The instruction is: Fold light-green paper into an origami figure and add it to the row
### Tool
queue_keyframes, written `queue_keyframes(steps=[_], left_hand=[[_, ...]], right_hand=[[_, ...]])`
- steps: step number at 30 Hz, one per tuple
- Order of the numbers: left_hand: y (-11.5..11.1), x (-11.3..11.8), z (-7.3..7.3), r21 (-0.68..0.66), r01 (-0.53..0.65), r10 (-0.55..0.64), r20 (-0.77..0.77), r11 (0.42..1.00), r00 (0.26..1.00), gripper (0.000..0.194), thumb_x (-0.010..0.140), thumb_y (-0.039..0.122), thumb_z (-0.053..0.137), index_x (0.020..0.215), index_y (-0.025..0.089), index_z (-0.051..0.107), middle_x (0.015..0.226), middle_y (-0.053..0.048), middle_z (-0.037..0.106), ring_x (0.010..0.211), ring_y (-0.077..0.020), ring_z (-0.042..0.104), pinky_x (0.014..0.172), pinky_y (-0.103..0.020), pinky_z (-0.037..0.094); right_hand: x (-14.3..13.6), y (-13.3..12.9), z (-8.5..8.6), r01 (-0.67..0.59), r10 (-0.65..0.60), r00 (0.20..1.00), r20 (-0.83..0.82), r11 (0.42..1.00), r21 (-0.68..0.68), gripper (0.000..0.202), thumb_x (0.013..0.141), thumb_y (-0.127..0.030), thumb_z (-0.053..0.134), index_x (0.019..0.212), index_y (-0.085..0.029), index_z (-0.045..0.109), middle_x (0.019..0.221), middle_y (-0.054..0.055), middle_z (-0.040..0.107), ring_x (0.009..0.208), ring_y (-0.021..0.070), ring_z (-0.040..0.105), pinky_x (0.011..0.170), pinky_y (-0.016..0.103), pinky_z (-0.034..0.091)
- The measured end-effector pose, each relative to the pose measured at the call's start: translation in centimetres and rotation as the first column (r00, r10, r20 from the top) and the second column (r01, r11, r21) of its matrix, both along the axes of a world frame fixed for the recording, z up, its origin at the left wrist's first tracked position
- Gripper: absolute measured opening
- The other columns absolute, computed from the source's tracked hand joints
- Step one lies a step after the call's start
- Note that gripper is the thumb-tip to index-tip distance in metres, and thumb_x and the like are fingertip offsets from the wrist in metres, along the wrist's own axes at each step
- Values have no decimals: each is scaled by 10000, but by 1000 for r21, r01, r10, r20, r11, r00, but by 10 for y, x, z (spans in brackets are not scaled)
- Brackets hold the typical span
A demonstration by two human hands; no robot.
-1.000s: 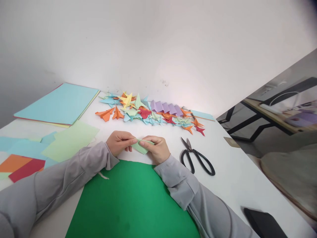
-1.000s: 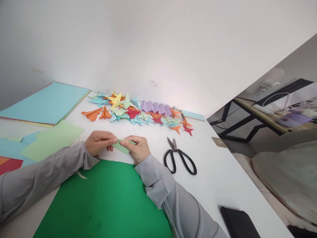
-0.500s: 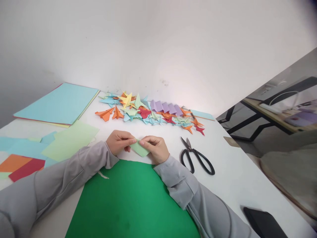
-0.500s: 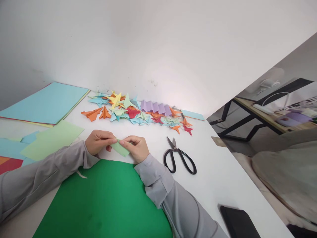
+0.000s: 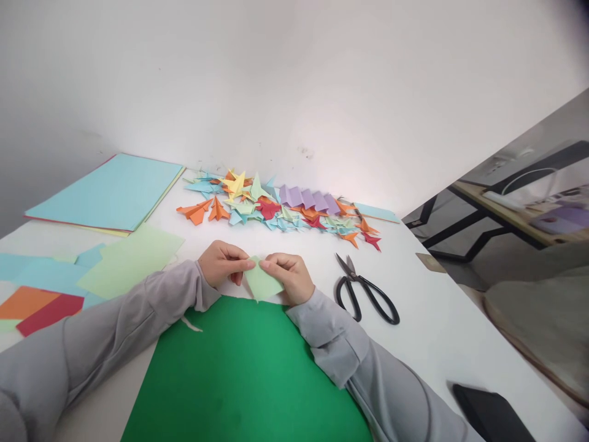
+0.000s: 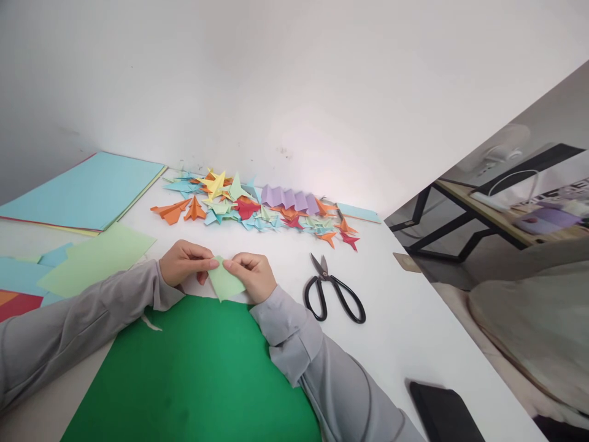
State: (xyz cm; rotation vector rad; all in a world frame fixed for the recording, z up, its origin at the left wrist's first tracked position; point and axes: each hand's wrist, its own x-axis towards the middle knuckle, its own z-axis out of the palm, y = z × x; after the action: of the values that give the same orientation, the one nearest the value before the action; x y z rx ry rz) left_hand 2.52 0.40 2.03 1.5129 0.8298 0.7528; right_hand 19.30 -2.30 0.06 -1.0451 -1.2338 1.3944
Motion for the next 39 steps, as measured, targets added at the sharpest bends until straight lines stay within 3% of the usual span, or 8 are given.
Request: queue_keyframes(steps=[7,15,20,25,35,39], left_hand=[[-2,0,-5,-95,206,-209,-26,974,977,248,631,325,670,566,89,630,357,22,505,320,-54,432,345,-161,313],[1,1,2,-106,124,-127,-25,987,992,319,600,361,698,492,103,544,401,20,536,330,-51,452,347,-157,345],[-1,2,3,-111,100,-100,4,989,995,347,588,385,703,487,113,513,375,36,505,322,-56,444,344,-163,345],[-1,4,-1,-82,155,-159,-43,984,986,364,627,423,664,493,109,537,380,27,518,359,-64,468,378,-170,358],[-1,2,-5,-85,244,-247,-33,966,968,370,670,420,629,502,101,546,398,21,504,377,-58,447,384,-172,338],[0,2,-6,-55,232,-236,-80,971,969,341,660,402,637,519,101,560,406,19,520,373,-58,447,373,-165,333]], right_hand=[[-3,-5,12,-279,272,941,202,960,7,400,677,-499,600,506,-156,485,432,-72,359,413,46,282,394,202,199],[-4,-3,0,-121,122,993,5,991,-64,420,658,-529,606,511,-164,460,423,-72,367,380,51,289,383,208,211],[-6,-4,3,-81,80,996,48,996,20,424,670,-536,590,512,-161,469,442,-67,352,406,53,275,397,210,211],[-6,-3,1,8,-22,992,125,994,112,402,708,-526,554,541,-166,491,475,-52,382,446,68,317,418,213,258],[-8,-6,2,-124,114,981,158,991,53,413,715,-521,549,512,-170,468,443,-53,392,412,64,325,398,213,250],[-7,-4,2,-35,28,993,113,997,67,424,707,-528,552,498,-170,464,435,-57,378,406,63,308,394,215,245]])
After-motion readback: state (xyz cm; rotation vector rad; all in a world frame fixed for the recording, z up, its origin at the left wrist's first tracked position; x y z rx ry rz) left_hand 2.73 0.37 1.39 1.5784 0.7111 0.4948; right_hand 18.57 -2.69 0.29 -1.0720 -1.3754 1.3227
